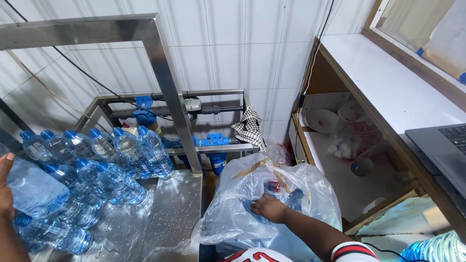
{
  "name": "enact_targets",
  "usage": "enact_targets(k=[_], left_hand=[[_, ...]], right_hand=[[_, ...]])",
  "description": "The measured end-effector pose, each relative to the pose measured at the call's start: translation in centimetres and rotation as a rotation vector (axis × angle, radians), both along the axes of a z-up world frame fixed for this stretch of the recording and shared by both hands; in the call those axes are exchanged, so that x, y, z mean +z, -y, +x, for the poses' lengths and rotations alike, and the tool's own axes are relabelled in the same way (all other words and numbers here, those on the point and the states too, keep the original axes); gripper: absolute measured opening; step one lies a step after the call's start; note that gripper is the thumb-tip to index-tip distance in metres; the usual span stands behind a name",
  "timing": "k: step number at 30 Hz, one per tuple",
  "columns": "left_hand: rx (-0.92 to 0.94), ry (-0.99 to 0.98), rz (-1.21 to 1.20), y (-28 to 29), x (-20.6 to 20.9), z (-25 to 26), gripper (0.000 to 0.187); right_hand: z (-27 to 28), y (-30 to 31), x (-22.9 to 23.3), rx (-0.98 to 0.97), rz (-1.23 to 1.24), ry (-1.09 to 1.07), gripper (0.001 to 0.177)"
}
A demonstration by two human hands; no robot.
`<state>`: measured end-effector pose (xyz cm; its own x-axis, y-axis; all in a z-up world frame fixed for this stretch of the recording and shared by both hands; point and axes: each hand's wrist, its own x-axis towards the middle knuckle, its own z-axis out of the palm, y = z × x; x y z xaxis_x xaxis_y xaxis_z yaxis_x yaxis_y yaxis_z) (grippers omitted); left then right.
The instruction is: The person fills clear plastic water bottles with water from a stainless steel tap. They place the filled bottles on a metal counter and retrieve empty bottles from a plastic bag to continue the process.
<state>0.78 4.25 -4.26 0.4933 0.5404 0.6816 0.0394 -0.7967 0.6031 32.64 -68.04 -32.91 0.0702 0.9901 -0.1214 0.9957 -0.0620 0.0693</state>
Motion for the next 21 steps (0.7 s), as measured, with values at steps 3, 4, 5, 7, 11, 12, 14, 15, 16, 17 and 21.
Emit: enact_targets(k=[3,4,5,7,11,12,14,15,16,17,21], left_hand=[[0.045,0.065,-0.011,2.3,1.5,-0.3,0.048],[0.051,0.067,-0.01,4.3,3.1,-0.2,0.048],[0.142,-0.015,-0.199,6.4,4.7,0.0,0.048],[0.235,-0.096,-0.39,7.3,5.5,0.1,0.05],[0.246,0.092,-0.164,6.7,5.2,-0.2,0.041],[0.088,0.295,-0.23,7.5,5.8,-0.3,0.067],[0.129,0.307,-0.215,9.2,7.1,-0.2,0.067],[0.158,0.318,-0.201,10.1,7.8,0.0,0.067],[0.164,0.321,-0.199,10.5,8.0,-0.2,0.067],[0.227,0.282,-0.221,10.9,8.3,-0.3,0.067],[0.166,0.295,-0.345,11.0,8.5,-0.2,0.067]], right_hand=[[-0.4,0.5,1.6,0.019,0.138,-0.097,0.036],[-1.1,0.6,3.6,0.025,0.138,-0.095,0.036],[-1.8,0.7,5.6,-0.057,0.101,-0.14,0.054],[-2.7,1.2,9.1,-0.134,0.063,-0.183,0.077],[-2.8,2.0,15.0,-0.442,0.003,-0.142,0.066],[-2.5,2.2,16.5,-0.612,-0.055,-0.175,0.069],[-1.0,3.0,20.5,-0.705,-0.098,-0.148,0.059],[-0.2,3.5,22.5,-0.81,-0.139,-0.118,0.052],[0.1,4.2,25.2,-0.804,-0.138,-0.117,0.052],[0.4,4.8,27.9,-0.963,-0.218,-0.194,0.066],[2.7,8.4,34.8,-0.997,-0.211,-0.353,0.07]])
